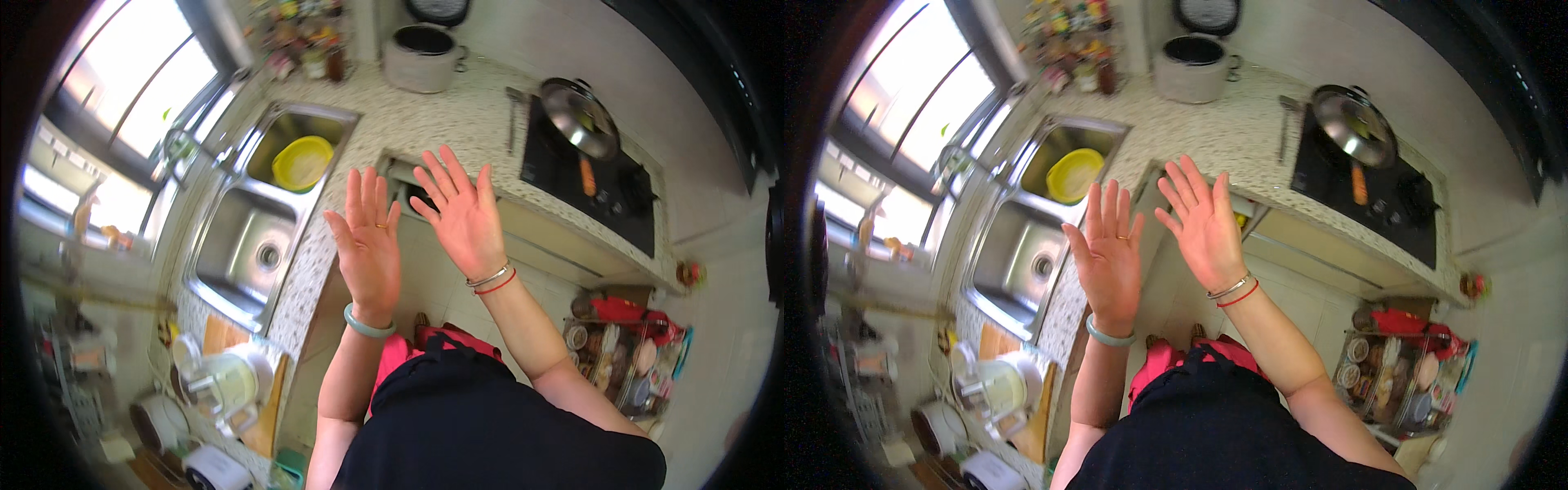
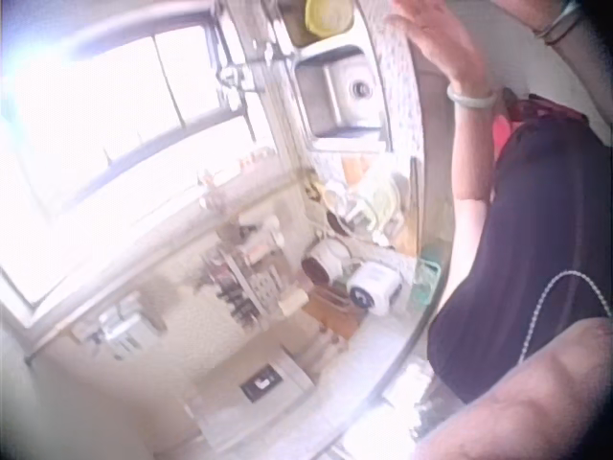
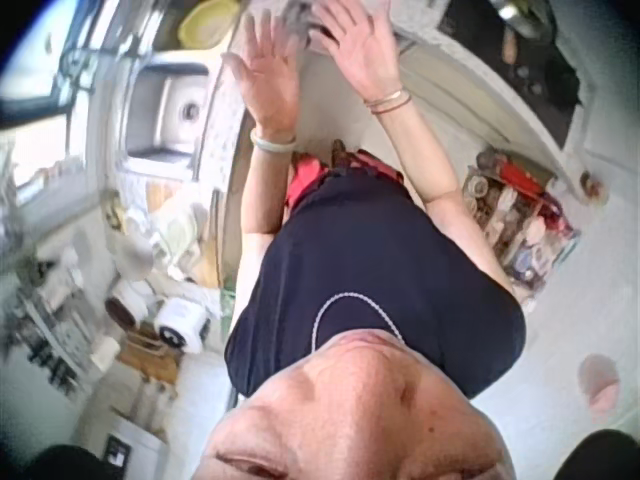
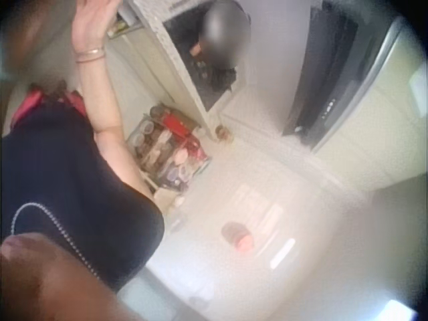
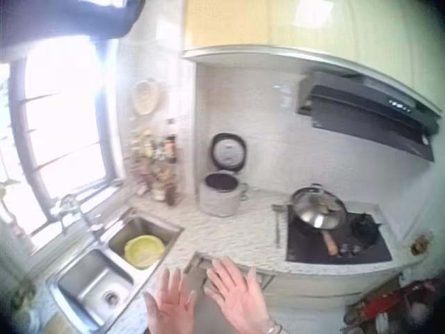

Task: The person stirs a white liquid mixture in a glass bowl with a spoon. They then move to the stove, use a spatula to transfer cooked corn cobs and eggs from a wok into a green bowl, and finally wash the wok in the sink.

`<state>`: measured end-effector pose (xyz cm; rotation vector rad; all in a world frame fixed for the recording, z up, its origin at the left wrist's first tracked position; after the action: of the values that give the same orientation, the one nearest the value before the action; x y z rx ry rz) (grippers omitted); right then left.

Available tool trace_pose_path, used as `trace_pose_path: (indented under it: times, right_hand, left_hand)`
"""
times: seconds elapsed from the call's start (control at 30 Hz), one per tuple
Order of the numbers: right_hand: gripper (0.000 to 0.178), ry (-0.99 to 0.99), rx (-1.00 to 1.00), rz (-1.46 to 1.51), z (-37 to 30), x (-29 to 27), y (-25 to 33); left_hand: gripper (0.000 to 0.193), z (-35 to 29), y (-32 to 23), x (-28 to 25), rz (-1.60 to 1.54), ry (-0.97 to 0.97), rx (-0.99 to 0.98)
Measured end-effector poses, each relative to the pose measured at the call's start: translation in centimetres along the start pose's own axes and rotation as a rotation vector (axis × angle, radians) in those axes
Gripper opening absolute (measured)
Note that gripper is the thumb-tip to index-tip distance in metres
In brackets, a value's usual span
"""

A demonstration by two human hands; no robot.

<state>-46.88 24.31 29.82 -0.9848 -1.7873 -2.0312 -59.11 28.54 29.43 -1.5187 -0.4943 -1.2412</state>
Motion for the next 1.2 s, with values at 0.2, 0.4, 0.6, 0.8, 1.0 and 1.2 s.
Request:
trace_pose_path:
  times: [0.2,0.4,0.6,0.8,1.0,1.2]
  right_hand:
    - [0.073,-0.273,-0.257,-0.014,-1.3,-10.2,10.0]
    - [0.072,-0.494,-0.453,0.017,-2.2,-18.4,16.3]
    - [0.072,-0.637,-0.58,0.046,-2.0,-24.1,20.1]
    - [0.072,-0.786,-0.611,0.101,-0.9,-32.8,22.8]
    - [0.076,-0.875,-0.529,0.158,1.4,-42.3,25.2]
    - [0.069,-0.885,-0.38,0.282,4.7,-48.7,25.6]
  left_hand:
    - [0.077,4.9,11.8,7.0,-0.058,0.226,-0.315]
    - [0.077,8.7,21.6,11.9,-0.161,0.34,-0.563]
    - [0.077,12.2,29.8,14.4,-0.188,0.368,-0.741]
    - [0.078,15.1,37.8,15.6,-0.145,0.327,-0.831]
    - [0.08,17.9,46.5,16.5,-0.125,0.277,-0.843]
    - [0.082,21.0,53.5,16.8,-0.042,0.191,-0.818]
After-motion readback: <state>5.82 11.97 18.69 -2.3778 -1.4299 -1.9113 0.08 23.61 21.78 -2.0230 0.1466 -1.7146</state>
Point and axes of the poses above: each hand's wrist, its own z-axis towards the middle knuckle, its own x-axis out of the palm, y = z × x, the point moved 8 cm from there along z, towards the middle knuckle, and after that the axes turned 9 degrees about -z, right-handed, at the moved point
